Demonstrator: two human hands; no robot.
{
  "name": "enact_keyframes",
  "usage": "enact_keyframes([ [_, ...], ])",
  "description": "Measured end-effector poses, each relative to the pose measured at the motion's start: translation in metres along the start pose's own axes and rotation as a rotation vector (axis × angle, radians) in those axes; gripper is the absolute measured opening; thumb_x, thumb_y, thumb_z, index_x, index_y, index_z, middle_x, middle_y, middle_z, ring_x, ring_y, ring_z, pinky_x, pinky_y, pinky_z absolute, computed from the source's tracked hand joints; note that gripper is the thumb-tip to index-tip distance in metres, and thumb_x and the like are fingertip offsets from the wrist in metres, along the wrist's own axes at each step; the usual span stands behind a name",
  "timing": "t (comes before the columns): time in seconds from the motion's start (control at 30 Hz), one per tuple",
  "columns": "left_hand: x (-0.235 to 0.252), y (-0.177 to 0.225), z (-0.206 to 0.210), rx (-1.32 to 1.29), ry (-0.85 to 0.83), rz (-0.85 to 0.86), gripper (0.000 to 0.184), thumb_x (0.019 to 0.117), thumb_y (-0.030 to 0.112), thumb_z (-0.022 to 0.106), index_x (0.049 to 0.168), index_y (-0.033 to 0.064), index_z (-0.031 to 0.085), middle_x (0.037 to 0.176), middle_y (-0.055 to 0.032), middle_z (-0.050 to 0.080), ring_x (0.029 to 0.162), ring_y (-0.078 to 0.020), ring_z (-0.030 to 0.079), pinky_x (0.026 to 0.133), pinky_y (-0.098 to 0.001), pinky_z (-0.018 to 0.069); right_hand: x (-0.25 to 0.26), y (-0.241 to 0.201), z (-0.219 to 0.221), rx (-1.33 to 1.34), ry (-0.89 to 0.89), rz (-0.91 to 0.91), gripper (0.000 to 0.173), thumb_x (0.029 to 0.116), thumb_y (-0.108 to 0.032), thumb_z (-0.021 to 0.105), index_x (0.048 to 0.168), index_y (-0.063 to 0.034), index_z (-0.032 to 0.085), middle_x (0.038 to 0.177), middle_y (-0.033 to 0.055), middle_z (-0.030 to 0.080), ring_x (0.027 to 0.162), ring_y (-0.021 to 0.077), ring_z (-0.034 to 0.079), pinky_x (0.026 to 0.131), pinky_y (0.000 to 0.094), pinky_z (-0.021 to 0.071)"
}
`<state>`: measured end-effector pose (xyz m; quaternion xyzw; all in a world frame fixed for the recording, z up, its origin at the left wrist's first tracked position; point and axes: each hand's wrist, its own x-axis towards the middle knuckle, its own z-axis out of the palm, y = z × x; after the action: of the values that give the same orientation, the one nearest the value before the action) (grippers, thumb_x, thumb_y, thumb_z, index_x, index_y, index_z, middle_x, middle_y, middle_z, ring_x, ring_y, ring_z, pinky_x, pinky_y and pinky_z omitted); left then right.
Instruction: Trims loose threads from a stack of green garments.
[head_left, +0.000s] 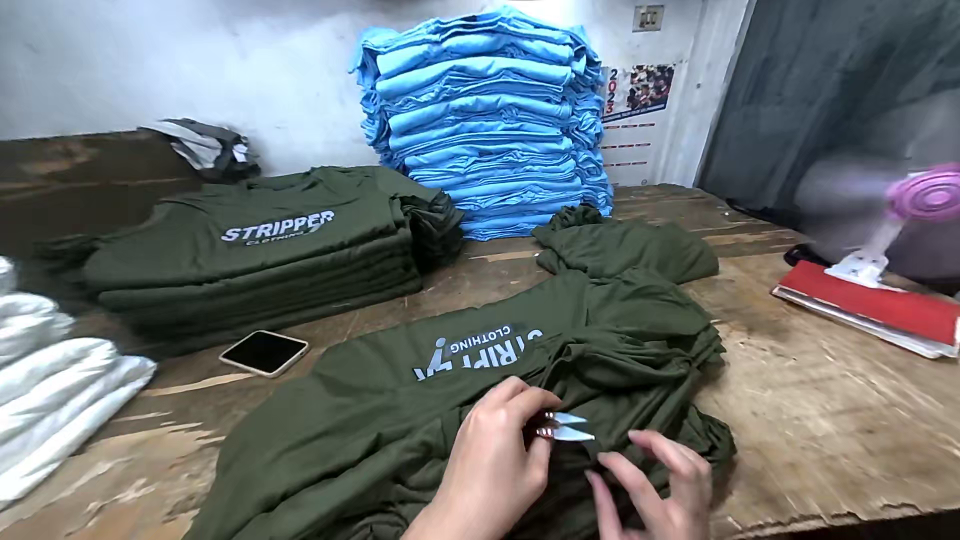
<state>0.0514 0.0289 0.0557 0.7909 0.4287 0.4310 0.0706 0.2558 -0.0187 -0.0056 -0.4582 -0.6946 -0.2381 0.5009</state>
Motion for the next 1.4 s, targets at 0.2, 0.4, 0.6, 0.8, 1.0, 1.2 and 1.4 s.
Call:
enact_keyframes([
  [0.2,0.003,-0.005,0.001,-0.058,-0.046,0.156,0.026,0.0895,0.033,0.074,0.114,0.0266,0.076,0.105,0.0077,0.071,0.101,-0.0094,0.067,0.089,-0.0327,0.0569,-0.013,0.014,0.011,0.119,0.12,-0.033,0.016,0.1051,-0.037,0.051,0.094,-0.0266,0.058,0.105,-0.0071,0.051,0.112,0.0055,0.049,0.109,0.0268,0.0345],
  [0.4,0.007,0.007,-0.004,0.084,-0.034,0.58,0.02,0.0989,0.017,0.06,0.107,0.0249,0.076,0.099,0.0039,0.071,0.09,-0.017,0.062,0.082,-0.0397,0.0456,-0.009,0.012,0.005,0.094,0.205,-0.055,0.013,0.1045,-0.033,0.049,0.094,-0.0266,0.053,0.102,-0.0062,0.048,0.105,0.0039,0.05,0.104,0.0234,0.0354],
  [0.6,0.006,0.016,0.01,0.239,0.004,0.663,0.024,0.0921,0.005,0.057,0.097,0.0191,0.075,0.088,0.0012,0.069,0.085,-0.0206,0.061,0.075,-0.0385,0.0464,-0.01,0.01,-0.006,0.158,0.065,-0.161,0.021,0.0994,-0.045,0.054,0.087,-0.0286,0.059,0.102,-0.0095,0.057,0.112,0.0066,0.05,0.11,0.03,0.0291],
  [0.8,0.005,0.008,0.0,0.084,0.106,0.103,0.02,0.0891,0.031,0.069,0.105,0.0193,0.075,0.086,0.0042,0.066,0.073,-0.008,0.064,0.063,-0.0283,0.0578,0.018,-0.019,-0.009,0.082,-0.112,0.212,0.038,0.0861,-0.042,0.076,0.096,-0.0059,0.068,0.096,0.0107,0.068,0.089,0.0197,0.067,0.077,0.0342,0.0587],
  [1.0,-0.011,0.022,0.005,0.008,-0.187,-0.039,0.016,0.0847,0.011,0.068,0.094,0.0162,0.08,0.089,0.0004,0.076,0.079,-0.0161,0.074,0.069,-0.0429,0.0622,0.033,-0.022,0.0,0.679,-0.026,0.639,0.014,0.0948,0.001,0.058,0.09,0.001,0.072,0.095,0.0045,0.074,0.08,0.005,0.071,0.072,0.0204,0.0611],
  [1.2,-0.008,0.034,0.016,-0.169,-0.304,-0.143,0.027,0.0857,0.019,0.075,0.109,0.0057,0.075,0.097,-0.0088,0.072,0.089,-0.0214,0.071,0.081,-0.0413,0.0595,0.021,-0.014,0.005,1.064,0.066,0.814,0.017,0.099,0.0,0.058,0.095,-0.0048,0.074,0.1,0.0008,0.076,0.091,0.0071,0.072,0.082,0.0241,0.0607],
  [1.4,-0.025,0.022,0.039,-0.182,0.23,0.121,0.007,0.0829,0.016,0.077,0.086,0.0197,0.082,0.095,0.0067,0.076,0.089,-0.005,0.069,0.078,-0.022,0.0581,0.007,-0.005,0.002,0.962,-0.012,0.49,0.008,0.0972,-0.008,0.067,0.095,-0.0129,0.072,0.105,-0.0027,0.072,0.094,0.0058,0.07,0.08,0.022,0.062],
])
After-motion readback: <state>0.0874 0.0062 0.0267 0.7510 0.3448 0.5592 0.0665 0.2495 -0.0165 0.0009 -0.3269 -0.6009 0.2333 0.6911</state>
